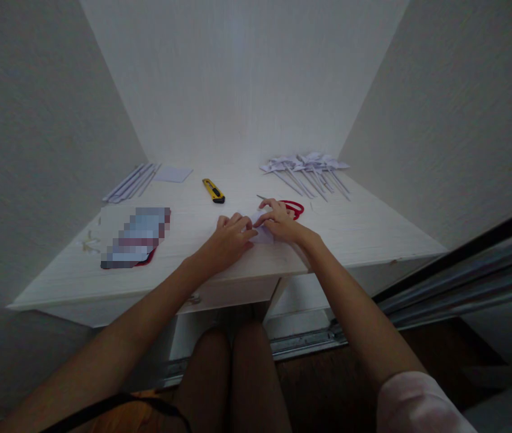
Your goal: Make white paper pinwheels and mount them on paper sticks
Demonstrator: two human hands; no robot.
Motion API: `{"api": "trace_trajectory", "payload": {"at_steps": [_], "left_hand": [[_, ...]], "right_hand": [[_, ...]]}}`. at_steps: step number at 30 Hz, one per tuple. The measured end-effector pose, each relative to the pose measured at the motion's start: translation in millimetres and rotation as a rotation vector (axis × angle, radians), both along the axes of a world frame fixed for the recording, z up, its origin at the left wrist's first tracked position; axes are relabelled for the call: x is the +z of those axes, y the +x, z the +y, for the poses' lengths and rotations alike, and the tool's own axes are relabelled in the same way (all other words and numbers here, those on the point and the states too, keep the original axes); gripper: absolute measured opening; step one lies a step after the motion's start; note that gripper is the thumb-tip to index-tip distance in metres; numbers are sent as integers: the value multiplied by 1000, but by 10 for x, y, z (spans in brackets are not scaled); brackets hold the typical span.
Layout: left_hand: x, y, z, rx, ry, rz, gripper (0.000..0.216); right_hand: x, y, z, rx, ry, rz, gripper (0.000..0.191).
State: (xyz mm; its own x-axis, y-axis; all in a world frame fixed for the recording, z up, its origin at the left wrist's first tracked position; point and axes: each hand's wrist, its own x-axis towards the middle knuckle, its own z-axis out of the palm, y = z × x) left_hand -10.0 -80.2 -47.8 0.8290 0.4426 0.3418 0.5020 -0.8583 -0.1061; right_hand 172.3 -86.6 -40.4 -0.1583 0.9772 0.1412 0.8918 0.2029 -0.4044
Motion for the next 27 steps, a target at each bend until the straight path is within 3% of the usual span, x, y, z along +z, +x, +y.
{"api": "trace_trajectory", "payload": {"at_steps": [4,8,15,22,27], "left_hand": [[38,97,55,-122,171,129,17],[-20,101,58,-191,208,179,17],[-137,129,41,-82,96,132,18],[-108,148,104,50,-194,-192,17],[-120,84,107,-4,-229,-227,16]], "right_hand": [[29,-7,-11,-14,-32,-25,33],[56,-19,-13,-12,-63,-46,33],[84,10,13,-1,-115,-32,38],[100,75,90,-2,-190,49,34],[69,46,65,-4,-140,8,33]]}}
